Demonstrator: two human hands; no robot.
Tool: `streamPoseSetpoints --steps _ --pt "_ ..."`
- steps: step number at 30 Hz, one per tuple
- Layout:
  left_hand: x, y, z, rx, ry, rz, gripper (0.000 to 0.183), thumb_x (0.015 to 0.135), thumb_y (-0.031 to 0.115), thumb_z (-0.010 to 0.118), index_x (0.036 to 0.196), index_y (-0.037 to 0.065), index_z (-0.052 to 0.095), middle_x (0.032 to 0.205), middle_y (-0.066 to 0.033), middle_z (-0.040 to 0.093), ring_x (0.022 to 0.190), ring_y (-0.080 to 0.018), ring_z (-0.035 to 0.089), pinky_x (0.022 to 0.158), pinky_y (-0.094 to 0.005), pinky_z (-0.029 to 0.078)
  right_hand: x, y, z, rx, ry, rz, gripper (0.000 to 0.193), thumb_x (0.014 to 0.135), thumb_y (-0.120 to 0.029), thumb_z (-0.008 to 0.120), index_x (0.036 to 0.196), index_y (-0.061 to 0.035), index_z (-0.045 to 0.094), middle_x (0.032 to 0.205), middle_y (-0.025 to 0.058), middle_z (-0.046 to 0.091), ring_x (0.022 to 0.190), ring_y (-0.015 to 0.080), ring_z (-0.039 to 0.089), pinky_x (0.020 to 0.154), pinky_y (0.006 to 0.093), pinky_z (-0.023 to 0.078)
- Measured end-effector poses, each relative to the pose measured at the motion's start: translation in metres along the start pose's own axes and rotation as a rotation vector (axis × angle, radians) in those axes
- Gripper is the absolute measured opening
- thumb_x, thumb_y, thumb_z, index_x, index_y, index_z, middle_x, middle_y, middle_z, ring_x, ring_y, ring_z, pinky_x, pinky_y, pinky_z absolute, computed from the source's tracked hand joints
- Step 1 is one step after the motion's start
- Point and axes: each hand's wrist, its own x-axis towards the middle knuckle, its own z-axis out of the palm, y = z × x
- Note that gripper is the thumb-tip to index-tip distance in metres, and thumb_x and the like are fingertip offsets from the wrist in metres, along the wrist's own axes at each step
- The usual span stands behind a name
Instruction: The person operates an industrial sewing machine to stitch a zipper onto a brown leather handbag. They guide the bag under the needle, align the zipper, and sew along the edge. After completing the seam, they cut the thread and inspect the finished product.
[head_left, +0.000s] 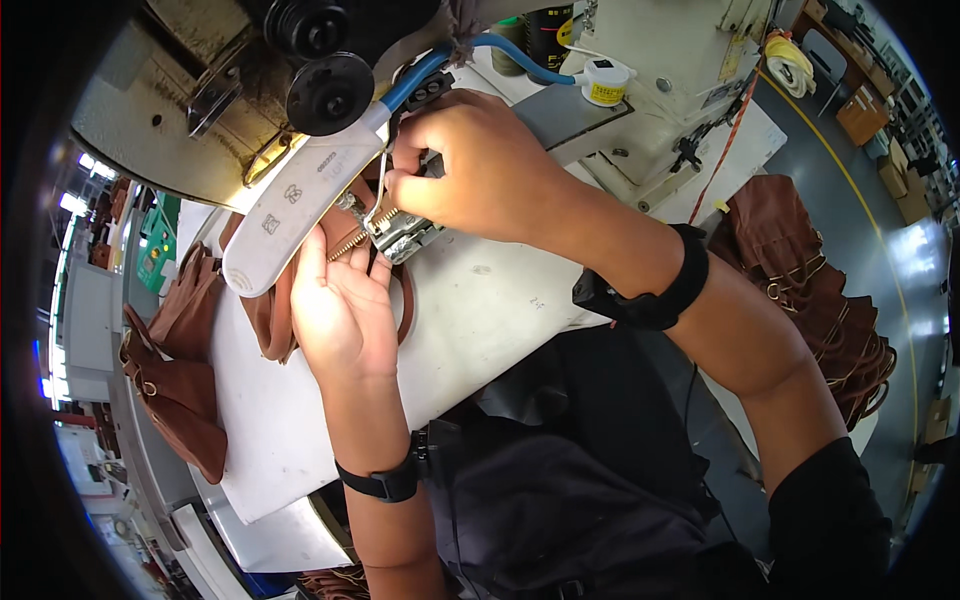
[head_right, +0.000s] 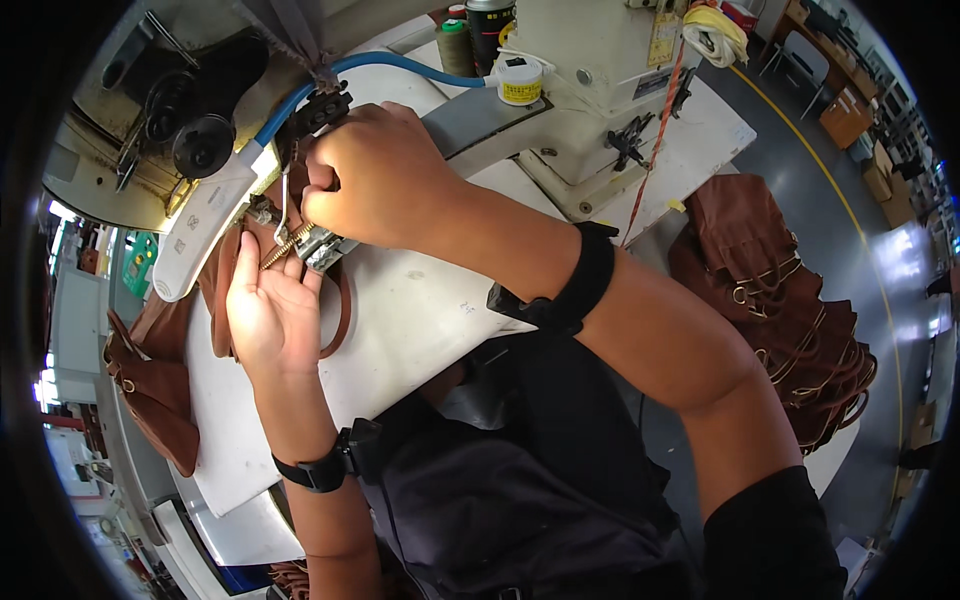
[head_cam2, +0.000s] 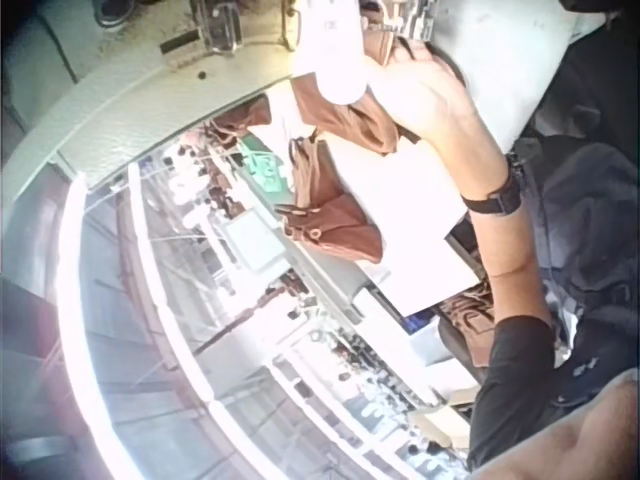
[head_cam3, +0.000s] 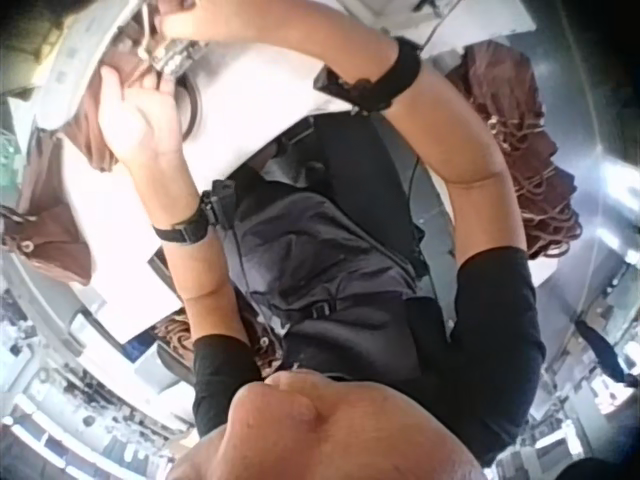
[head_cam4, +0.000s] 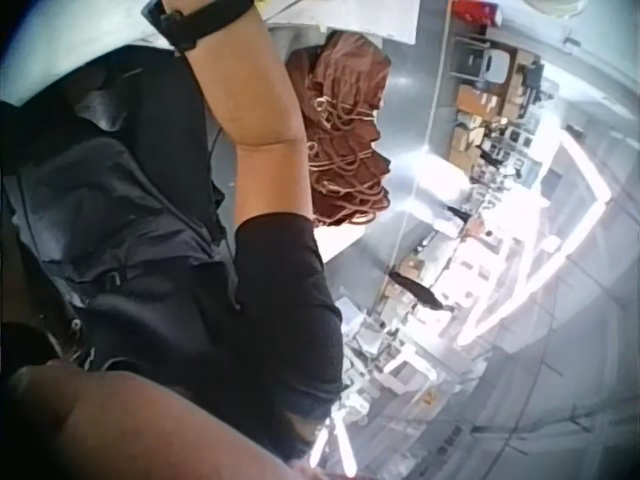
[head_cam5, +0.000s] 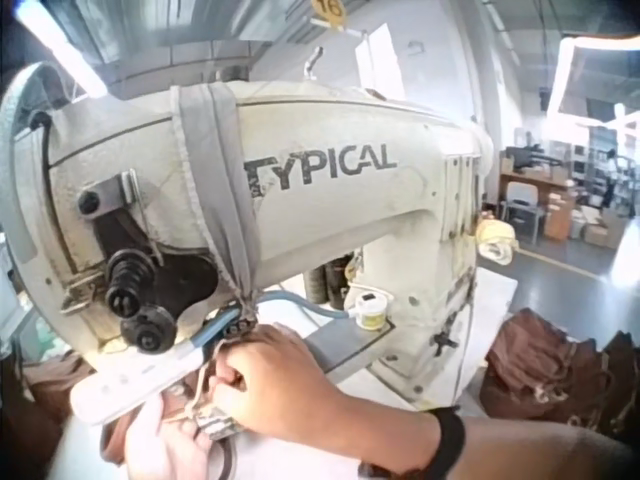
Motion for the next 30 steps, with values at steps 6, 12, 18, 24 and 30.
streamPoseSetpoints --steps 6,12,18,24,30 --pt "-0.018 -0.012 0.000 -0.078 0.027 0.064 0.047 0.114 0.027 0.043 0.151 -0.001 0.042 0.151 -0.0190 0.053 0.138 -0.0322 0.052 0.119 -0.0478 0.041 0.000 0.002 -0.001 0.232 -0.059 0.011 0.018 0.074 -0.024 0.069 0.073 -0.0064 0.066 0.077 0.0112 0.071 0.080 0.0349 0.068 0.074 0.0453 0.053" --pt "-0.030 -0.020 -0.001 -0.129 0.043 0.089 0.046 0.113 0.025 0.046 0.150 -0.001 0.043 0.150 -0.0174 0.054 0.137 -0.0312 0.054 0.119 -0.0482 0.041 -0.004 -0.011 -0.002 0.146 -0.027 0.081 0.019 0.074 -0.019 0.068 0.068 -0.0052 0.057 0.071 0.0142 0.064 0.073 0.0369 0.063 0.068 0.0479 0.050" --pt "-0.030 -0.022 -0.007 -0.144 0.049 0.083 0.043 0.113 0.025 0.047 0.146 -0.002 0.048 0.145 -0.0182 0.058 0.134 -0.0290 0.056 0.116 -0.0462 0.042 -0.008 -0.018 0.002 -0.021 0.053 0.083 0.017 0.079 -0.017 0.069 0.075 -0.0055 0.058 0.068 0.0149 0.062 0.073 0.0372 0.064 0.071 0.0487 0.051" --pt "-0.029 -0.029 -0.007 -0.141 0.113 0.080 0.039 0.111 0.023 0.052 0.138 -0.005 0.053 0.137 -0.0182 0.063 0.128 -0.0282 0.060 0.115 -0.0444 0.045 -0.011 -0.019 0.017 -0.381 0.165 -0.216 0.013 0.080 -0.017 0.069 0.073 -0.0071 0.068 0.083 0.0087 0.071 0.077 0.0314 0.067 0.077 0.0465 0.054" --pt "-0.014 -0.050 -0.022 -0.168 0.011 0.227 0.033 0.108 0.025 0.055 0.123 -0.003 0.063 0.123 -0.0162 0.071 0.117 -0.0253 0.066 0.107 -0.0413 0.051 -0.009 -0.013 0.004 -0.530 -0.085 -0.274 0.023 0.083 -0.025 0.066 0.066 -0.0102 0.069 0.077 0.0088 0.072 0.081 0.0290 0.068 0.073 0.0468 0.052"
